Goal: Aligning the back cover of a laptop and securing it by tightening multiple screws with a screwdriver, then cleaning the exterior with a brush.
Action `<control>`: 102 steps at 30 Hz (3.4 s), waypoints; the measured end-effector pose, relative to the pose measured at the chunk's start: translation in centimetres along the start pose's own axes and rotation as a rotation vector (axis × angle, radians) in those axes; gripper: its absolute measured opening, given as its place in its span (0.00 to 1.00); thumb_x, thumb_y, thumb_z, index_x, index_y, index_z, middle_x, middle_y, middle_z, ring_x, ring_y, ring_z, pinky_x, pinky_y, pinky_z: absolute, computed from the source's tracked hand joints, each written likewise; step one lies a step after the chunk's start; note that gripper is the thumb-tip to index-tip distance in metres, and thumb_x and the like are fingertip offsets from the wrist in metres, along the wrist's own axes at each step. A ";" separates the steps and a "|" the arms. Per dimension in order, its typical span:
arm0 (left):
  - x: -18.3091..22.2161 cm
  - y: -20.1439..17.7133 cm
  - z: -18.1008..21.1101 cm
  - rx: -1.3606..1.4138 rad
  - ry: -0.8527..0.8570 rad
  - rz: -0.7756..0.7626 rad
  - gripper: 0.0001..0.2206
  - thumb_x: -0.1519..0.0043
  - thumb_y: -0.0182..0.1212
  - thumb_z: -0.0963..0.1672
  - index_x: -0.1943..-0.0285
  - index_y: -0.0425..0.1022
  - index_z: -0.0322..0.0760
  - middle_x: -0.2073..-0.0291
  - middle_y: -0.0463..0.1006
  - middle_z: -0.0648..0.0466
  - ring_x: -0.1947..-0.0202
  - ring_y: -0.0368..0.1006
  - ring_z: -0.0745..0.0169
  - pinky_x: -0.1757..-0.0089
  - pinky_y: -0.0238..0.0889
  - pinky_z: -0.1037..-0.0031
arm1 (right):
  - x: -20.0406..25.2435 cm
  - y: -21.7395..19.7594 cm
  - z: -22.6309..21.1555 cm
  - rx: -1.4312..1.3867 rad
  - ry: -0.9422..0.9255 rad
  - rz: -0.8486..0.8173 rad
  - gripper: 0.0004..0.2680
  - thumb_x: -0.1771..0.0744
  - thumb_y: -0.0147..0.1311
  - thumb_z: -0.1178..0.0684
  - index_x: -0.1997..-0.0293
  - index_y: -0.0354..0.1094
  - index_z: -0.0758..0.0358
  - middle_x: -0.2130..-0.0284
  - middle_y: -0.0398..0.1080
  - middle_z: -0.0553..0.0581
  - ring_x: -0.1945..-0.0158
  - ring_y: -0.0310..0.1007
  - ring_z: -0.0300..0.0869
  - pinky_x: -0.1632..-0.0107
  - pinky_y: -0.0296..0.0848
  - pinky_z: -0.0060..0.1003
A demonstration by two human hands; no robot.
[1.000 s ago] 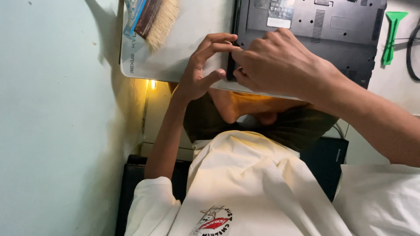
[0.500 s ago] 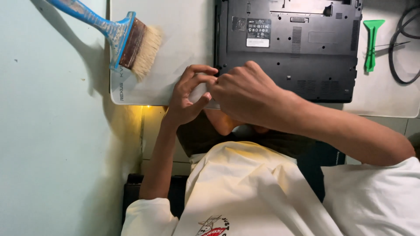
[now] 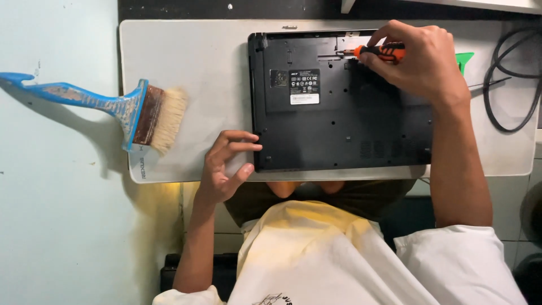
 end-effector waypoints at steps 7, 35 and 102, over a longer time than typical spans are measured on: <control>-3.9 2.3 1.3 -0.220 0.046 0.105 0.08 0.23 0.62 0.44 0.46 0.87 0.41 0.47 0.86 0.50 0.43 0.81 0.55 0.35 0.65 0.59 | 1.2 -0.3 1.0 -0.069 0.037 0.047 0.11 0.19 0.80 0.41 0.39 0.84 0.53 0.62 0.82 0.52 0.55 0.86 0.50 0.53 0.71 0.50; -26.3 8.8 -4.5 -0.517 0.495 -0.279 0.13 0.25 0.80 0.42 0.34 0.83 0.42 0.48 0.82 0.56 0.50 0.82 0.53 0.48 0.70 0.58 | 1.8 1.0 1.5 -0.571 0.106 0.177 0.09 0.23 0.80 0.59 0.44 0.80 0.71 0.51 0.84 0.60 0.53 0.81 0.43 0.46 0.79 0.36; -16.1 30.2 0.3 -0.711 0.862 -0.732 0.32 0.27 0.75 0.55 0.18 0.74 0.39 0.16 0.70 0.38 0.12 0.55 0.38 0.18 0.26 0.35 | 24.4 -8.2 1.0 0.146 0.067 -0.005 0.12 0.20 0.73 0.42 0.41 0.81 0.60 0.56 0.85 0.57 0.56 0.87 0.48 0.56 0.77 0.41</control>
Point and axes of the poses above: each hand's wrist, its own x-axis away from the middle knuckle, its own y-axis out of the palm, z = x × y, the point moved 2 cm from there along -x, towards the middle knuckle
